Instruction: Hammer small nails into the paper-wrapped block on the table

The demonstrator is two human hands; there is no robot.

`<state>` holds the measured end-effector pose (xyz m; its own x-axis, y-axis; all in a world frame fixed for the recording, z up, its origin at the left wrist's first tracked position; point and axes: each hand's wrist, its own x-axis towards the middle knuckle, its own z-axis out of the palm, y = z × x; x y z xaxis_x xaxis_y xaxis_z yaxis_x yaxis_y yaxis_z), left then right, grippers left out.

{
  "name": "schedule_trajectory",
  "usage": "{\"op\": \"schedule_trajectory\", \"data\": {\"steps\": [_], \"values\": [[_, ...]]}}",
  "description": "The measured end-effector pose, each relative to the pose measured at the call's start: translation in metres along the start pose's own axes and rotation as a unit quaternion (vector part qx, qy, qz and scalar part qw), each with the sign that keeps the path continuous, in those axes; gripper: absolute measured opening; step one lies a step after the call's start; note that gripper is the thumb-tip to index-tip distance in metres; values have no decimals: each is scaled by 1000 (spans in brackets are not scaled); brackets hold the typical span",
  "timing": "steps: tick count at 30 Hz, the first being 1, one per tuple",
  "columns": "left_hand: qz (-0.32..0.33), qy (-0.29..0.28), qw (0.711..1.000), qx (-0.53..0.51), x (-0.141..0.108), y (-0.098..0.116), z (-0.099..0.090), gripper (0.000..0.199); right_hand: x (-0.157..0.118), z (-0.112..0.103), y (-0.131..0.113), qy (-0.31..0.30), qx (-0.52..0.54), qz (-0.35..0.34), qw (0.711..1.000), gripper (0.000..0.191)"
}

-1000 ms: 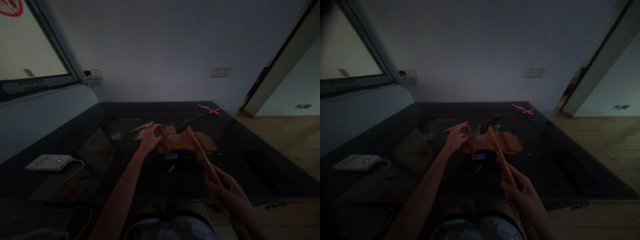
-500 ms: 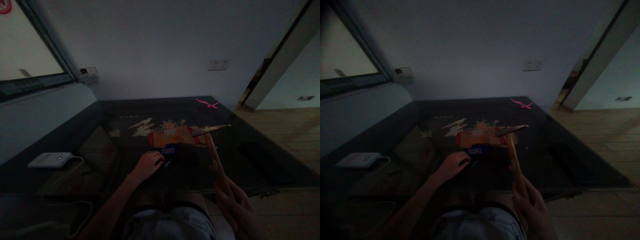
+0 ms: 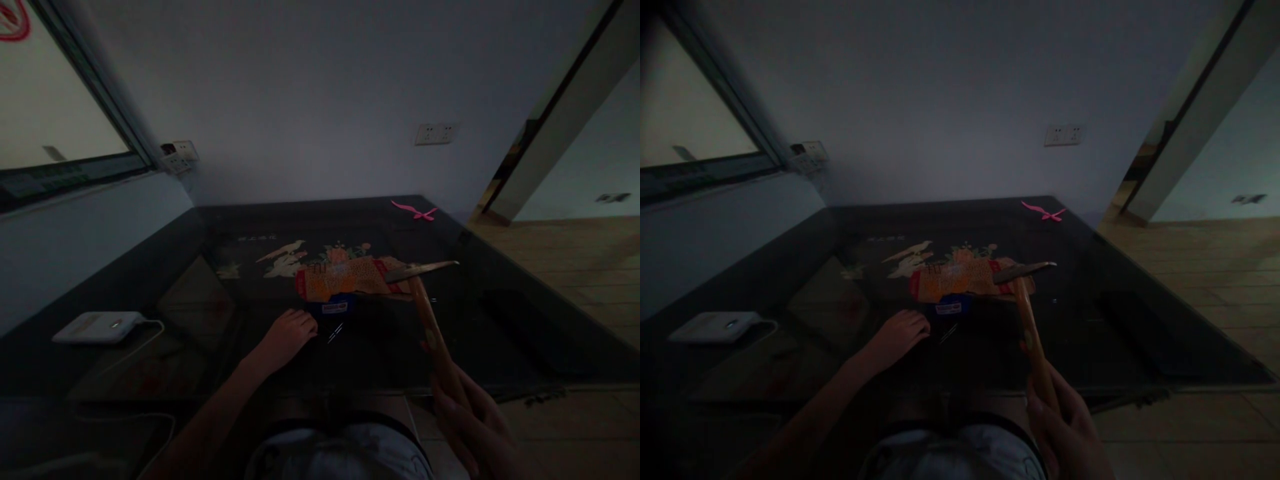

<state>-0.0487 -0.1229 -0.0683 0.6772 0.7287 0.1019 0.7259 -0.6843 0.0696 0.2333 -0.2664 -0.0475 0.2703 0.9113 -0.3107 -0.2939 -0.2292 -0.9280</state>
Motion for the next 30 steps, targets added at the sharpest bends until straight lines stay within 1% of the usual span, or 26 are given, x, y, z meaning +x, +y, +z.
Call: {"op": "schedule_trajectory", "data": {"steps": [3, 5, 8, 10, 12, 14, 16, 17, 19, 22, 24, 27, 30], "values": [[-25, 29, 998, -56, -8, -2, -6, 12, 3, -3, 2, 2, -13, -2, 1000, 71], [-18, 62, 992, -106, -14, 2, -15, 15, 5, -4, 4, 13, -16, -1, 1000, 72], [16, 139, 973, -183, -19, 10, -34, 20, 7, -4, 7, 23, -20, 1, 1000, 75], [17, 195, 953, -232, -14, 13, -48, 18, 8, -1, 7, 39, -16, 6, 999, 76], [-16, 248, 930, -272, 0, 10, -60, 13, 9, 2, 4, 39, -11, 1, 999, 76], [-73, 298, 904, -299, 22, 3, -67, 12, 9, 6, -1, 13, -8, -12, 1000, 77], [-111, 345, 871, -331, 50, -7, -69, 12, 10, 10, -6, -14, -10, -25, 1000, 76], [-111, 357, 859, -349, 63, -12, -68, 12, 10, 11, -8, -21, -12, -26, 999, 74], [-109, 364, 848, -370, 88, -19, -63, 11, 10, 12, -8, -23, -17, -30, 999, 72], [-99, 353, 851, -376, 109, -26, -52, 9, 10, 11, -5, -2, -9, -44, 999, 68], [-97, 347, 859, -365, 112, -27, -45, 8, 11, 11, -1, 22, -5, -42, 999, 69], [-97, 340, 867, -351, 109, -29, -38, 7, 13, 11, 1, 41, -17, -39, 998, 67], [-100, 338, 867, -353, 105, -29, -37, 6, 14, 14, -2, 25, -34, -62, 997, 64]]}}
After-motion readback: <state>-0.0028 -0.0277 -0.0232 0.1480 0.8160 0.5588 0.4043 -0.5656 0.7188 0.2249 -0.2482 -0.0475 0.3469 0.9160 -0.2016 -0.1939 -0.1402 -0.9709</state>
